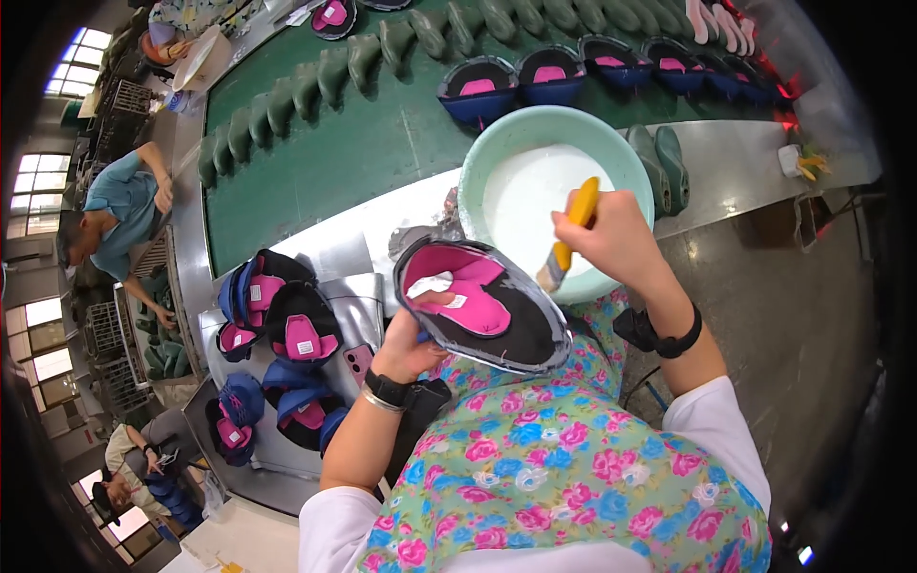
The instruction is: The recorder uses a brush to apply a white liquid adhesive (glue) to the inner edges of blue and pink shoe upper components at a manufacturing workstation.
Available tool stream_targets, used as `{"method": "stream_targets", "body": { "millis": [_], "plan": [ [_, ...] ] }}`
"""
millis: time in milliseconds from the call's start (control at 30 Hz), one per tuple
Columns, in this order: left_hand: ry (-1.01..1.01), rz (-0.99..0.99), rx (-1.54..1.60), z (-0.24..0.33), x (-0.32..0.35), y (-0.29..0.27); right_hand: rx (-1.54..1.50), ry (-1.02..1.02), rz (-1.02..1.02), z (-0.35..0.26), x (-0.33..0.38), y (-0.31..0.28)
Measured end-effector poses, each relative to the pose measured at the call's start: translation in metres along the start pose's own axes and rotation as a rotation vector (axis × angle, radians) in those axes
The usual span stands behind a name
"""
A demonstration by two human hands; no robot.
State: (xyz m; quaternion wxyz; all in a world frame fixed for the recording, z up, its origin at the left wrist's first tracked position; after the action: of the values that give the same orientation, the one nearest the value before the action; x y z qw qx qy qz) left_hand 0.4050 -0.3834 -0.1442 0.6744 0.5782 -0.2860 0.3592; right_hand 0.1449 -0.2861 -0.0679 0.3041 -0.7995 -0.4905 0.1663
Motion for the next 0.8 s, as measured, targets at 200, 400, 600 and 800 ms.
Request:
{"method": "stream_targets", "body": {
  "millis": [200, 400, 600, 800],
  "plan": [
    [0.373, -0.301, 0.088, 0.08, -0.013, -0.032, -0.428, 0.15, 0.263, 0.003, -0.015, -0.017],
    [0.681, -0.193, -0.029, 0.169, -0.136, -0.035, -0.531, 0.243, 0.237, 0.0, -0.019, 0.004],
    [0.39, 0.01, -0.234, 0.191, -0.153, -0.057, -0.516, 0.271, 0.18, -0.007, -0.021, 0.02],
    [0.936, 0.745, -1.342, 0.192, 0.032, -0.19, -0.519, 0.111, 0.085, -0.014, -0.033, 0.047]
  ]
}}
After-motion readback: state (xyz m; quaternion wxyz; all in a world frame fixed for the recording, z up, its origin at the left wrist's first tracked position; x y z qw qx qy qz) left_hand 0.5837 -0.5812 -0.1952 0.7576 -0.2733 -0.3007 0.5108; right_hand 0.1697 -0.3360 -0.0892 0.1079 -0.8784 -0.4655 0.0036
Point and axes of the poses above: each hand's wrist, its own x-axis away from the middle knuckle, its own y-axis out of the palm, z = x × y, the point moved 1 cm from there along -x, towards the middle knuckle, and after that the axes turned 2 degrees about z, right-handed, at the moved point
